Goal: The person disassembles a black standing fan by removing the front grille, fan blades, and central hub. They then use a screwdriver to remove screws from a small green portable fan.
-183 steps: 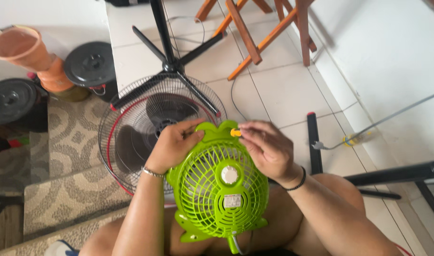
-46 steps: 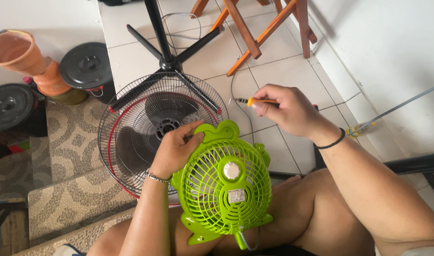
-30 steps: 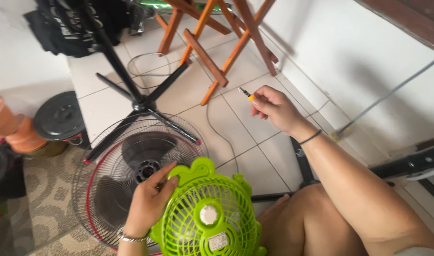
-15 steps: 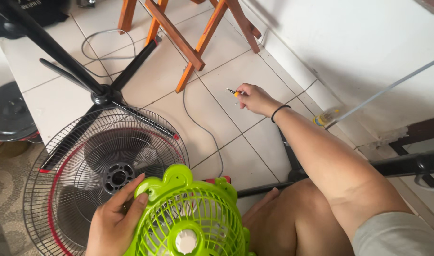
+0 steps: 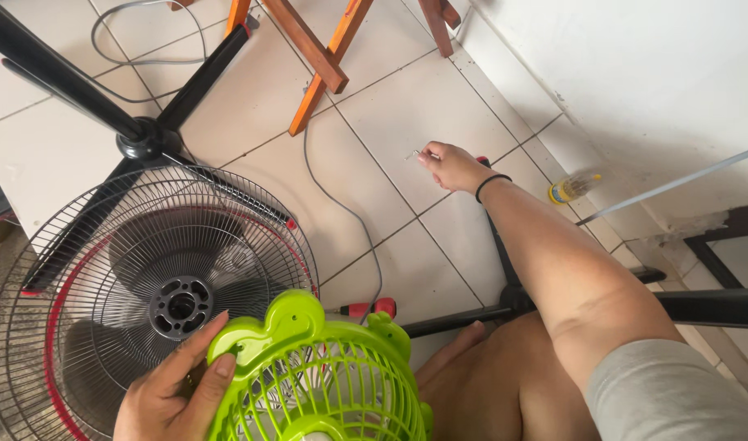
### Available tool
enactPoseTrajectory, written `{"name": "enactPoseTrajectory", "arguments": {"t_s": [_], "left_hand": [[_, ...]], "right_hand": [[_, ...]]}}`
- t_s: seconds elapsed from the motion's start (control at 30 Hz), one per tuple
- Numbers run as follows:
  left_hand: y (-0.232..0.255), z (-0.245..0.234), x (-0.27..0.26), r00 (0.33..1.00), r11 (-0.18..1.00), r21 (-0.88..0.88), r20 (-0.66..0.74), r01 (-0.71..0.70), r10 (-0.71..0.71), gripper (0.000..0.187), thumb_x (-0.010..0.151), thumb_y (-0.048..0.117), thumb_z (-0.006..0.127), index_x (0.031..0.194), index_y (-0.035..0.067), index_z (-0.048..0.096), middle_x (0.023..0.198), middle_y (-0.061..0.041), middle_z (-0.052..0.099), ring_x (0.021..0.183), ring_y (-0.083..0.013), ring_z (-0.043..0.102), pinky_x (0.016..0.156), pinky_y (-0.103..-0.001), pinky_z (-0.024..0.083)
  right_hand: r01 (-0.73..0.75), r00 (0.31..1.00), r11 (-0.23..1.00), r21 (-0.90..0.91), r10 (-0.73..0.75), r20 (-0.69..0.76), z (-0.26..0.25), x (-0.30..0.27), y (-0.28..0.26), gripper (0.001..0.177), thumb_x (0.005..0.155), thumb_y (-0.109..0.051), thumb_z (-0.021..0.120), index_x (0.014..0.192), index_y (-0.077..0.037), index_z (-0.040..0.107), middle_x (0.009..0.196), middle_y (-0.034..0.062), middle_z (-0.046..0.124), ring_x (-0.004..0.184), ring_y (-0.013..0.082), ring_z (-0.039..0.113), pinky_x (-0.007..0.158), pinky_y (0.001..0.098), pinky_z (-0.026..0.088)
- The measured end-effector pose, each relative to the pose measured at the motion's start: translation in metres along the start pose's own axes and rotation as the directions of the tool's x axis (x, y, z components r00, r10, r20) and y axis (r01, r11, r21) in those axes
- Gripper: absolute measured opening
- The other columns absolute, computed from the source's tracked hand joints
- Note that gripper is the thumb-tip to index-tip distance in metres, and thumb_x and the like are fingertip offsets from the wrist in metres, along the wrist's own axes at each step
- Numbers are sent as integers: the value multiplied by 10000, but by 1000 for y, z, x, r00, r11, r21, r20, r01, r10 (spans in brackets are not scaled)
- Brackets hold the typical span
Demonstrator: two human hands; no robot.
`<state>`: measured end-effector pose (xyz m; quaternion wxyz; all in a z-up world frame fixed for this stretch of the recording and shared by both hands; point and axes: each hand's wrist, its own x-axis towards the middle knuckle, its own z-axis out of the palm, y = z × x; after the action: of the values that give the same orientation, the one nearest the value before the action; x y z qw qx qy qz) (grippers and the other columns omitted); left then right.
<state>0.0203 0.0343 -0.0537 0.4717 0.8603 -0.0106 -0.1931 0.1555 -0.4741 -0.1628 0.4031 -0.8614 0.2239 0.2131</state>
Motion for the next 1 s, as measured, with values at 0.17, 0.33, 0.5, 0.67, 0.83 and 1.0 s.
{"name": "enactPoseTrajectory", "arguments": {"t_s": [0.17,0.33,0.5,0.67,0.83,1.0], "left_hand": [[-11,2,1,1000,1000,30,-4,7,-7,492,878,269,703,1358,176,655,1060,-97,841,1038,-165,786,966,-315,559],[-19,2,3,997,997,27,-3,-77,77,522,858,267,686,1370,174,649,1060,-86,843,993,-162,808,924,-306,586],[-22,1,3,997,995,63,-6,-74,75,517,855,286,687,1360,182,654,1059,-77,840,996,-156,803,922,-305,583],[-19,1,2,996,994,60,-12,-86,87,516,861,305,700,1361,185,656,1053,-76,845,996,-164,806,929,-311,576],[-16,1,3,998,994,94,-14,-57,59,505,874,346,713,1355,201,658,1057,-72,840,1016,-165,797,946,-314,568],[-15,2,4,999,996,78,-6,-49,49,514,864,324,693,1360,197,654,1060,-78,841,1030,-174,794,959,-324,561]], "right_hand": [[39,999,994,-98,-42,-27,4,14,6,284,1051,-308,517,1135,-60,627,736,85,664,616,136,628,568,308,523],[108,991,986,-124,-116,-65,11,39,28,262,1029,-263,522,1135,-51,633,805,75,678,669,199,646,621,368,538],[126,983,939,-319,-161,-84,15,47,34,275,1050,-306,503,1128,-83,644,836,90,722,789,243,682,754,412,527],[132,977,926,-354,-183,-113,20,43,26,255,1030,-315,517,1143,-117,631,917,101,703,866,298,669,780,437,520],[165,962,895,-414,-239,-135,23,30,14,260,1043,-310,500,1142,-111,636,952,129,720,913,332,662,801,459,508],[117,974,900,-420,-188,-130,22,21,2,283,1058,-346,503,1141,-111,636,974,139,720,937,335,660,816,461,504]]}}
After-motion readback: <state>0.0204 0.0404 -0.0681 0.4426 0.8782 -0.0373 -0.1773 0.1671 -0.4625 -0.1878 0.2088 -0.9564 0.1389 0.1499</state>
